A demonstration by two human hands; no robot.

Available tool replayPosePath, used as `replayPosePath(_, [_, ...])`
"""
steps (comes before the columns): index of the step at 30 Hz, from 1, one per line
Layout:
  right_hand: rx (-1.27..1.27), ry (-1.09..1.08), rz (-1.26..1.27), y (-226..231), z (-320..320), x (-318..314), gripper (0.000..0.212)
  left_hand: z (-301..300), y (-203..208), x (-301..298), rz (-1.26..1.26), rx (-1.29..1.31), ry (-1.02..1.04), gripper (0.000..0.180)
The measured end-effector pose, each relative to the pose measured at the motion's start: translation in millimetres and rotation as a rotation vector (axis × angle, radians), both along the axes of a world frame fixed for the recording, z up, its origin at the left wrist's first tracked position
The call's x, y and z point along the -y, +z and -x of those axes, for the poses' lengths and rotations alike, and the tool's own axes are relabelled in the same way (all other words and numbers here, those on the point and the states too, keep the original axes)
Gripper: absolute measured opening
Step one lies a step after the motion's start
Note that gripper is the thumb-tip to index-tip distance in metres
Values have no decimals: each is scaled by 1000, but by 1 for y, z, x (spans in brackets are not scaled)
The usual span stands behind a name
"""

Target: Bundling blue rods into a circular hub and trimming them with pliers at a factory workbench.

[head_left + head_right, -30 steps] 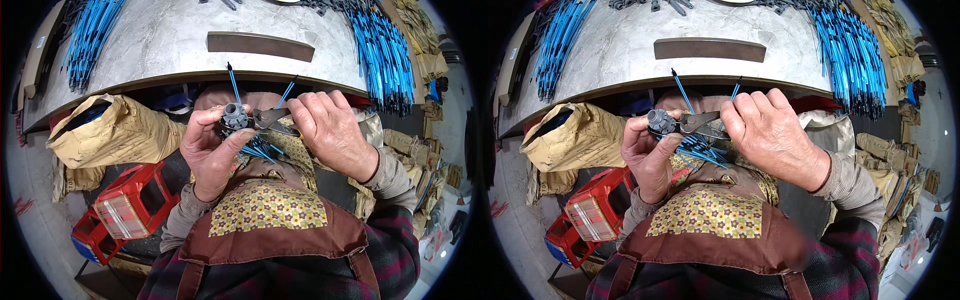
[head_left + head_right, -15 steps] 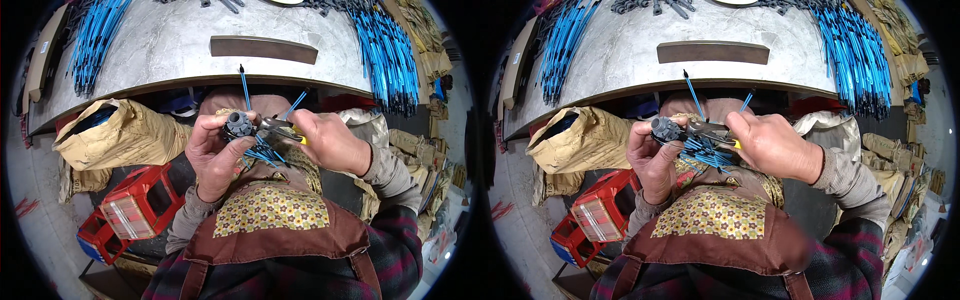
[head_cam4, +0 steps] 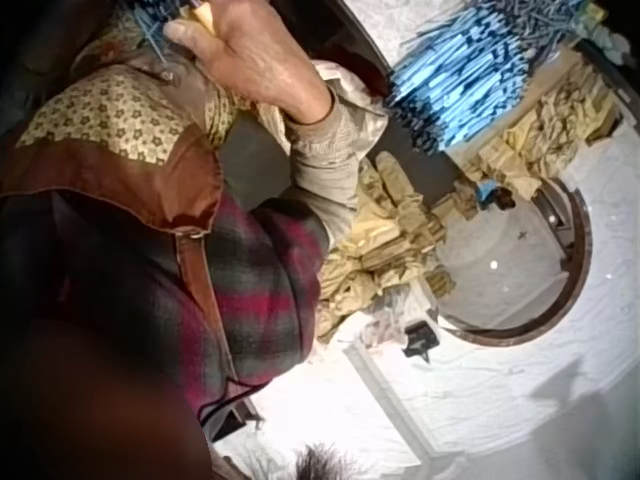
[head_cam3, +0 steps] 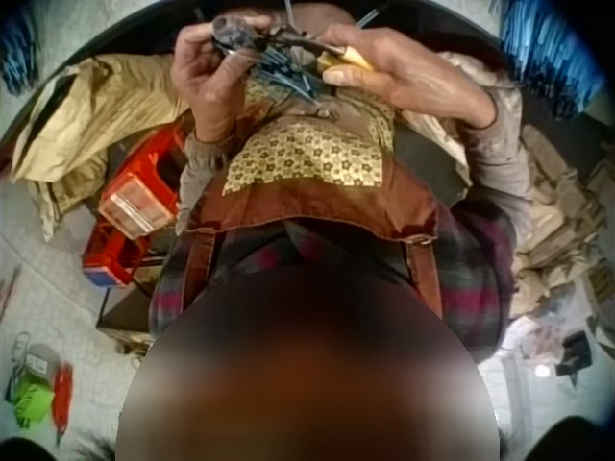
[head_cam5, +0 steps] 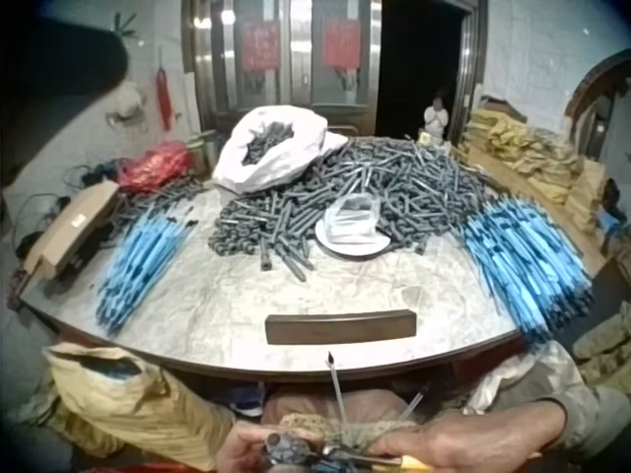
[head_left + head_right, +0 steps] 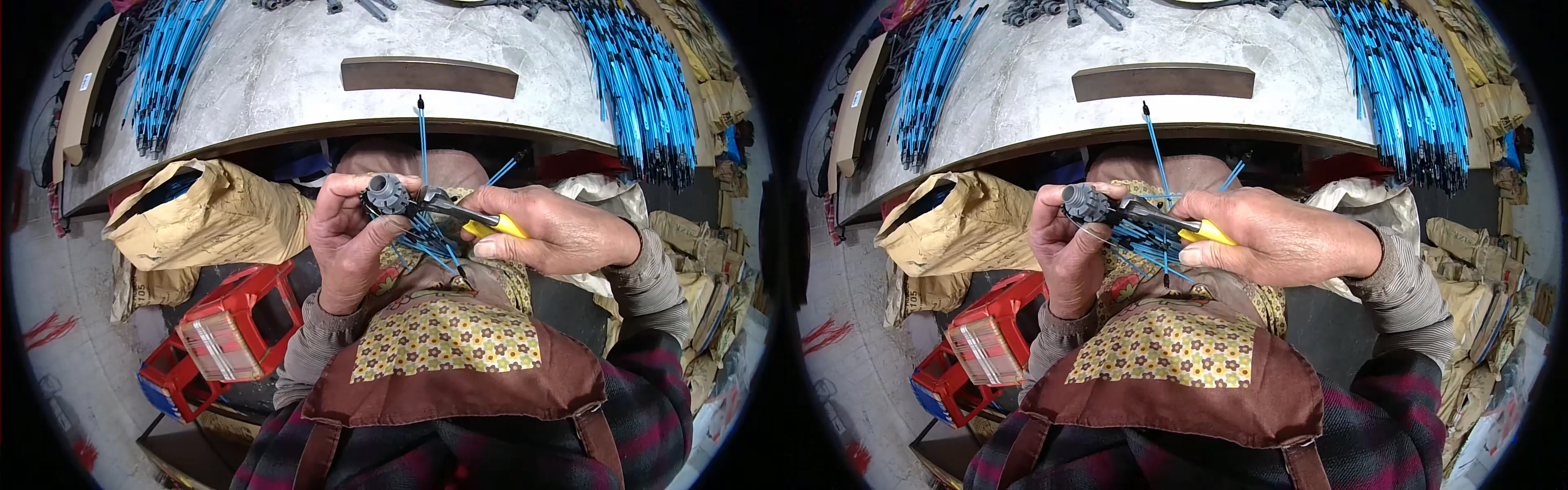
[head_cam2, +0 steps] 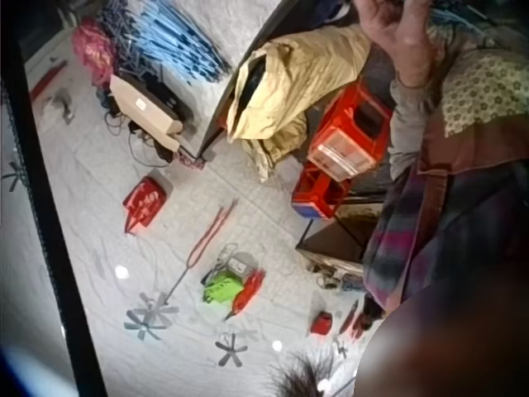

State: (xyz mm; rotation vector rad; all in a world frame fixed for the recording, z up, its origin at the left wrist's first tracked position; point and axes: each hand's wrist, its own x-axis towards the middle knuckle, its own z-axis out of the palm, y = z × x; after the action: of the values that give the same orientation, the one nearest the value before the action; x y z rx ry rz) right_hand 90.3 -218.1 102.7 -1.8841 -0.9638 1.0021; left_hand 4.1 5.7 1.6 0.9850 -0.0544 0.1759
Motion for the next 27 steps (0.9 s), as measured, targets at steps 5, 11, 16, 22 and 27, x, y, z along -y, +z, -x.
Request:
replayPosePath(5, [-29, 31, 30, 14, -3, 6, 24, -1, 5, 9, 58, 61, 0, 42])
replayPosePath(11, [44, 62, 100, 23, -3, 14, 23, 1, 10, 15, 5, 52, -7, 43])
replayPosePath(16, [140, 56, 94, 22, 1, 18, 23, 2, 11, 19, -12, 52, 0, 43])
replayPosePath(22, [238, 42, 63, 16, 6, 18, 25, 4, 12, 19, -44, 26, 18, 44])
replayPosePath(27, [243, 21, 59, 13, 9, 17, 27, 4, 11, 18, -66, 8, 28, 44])
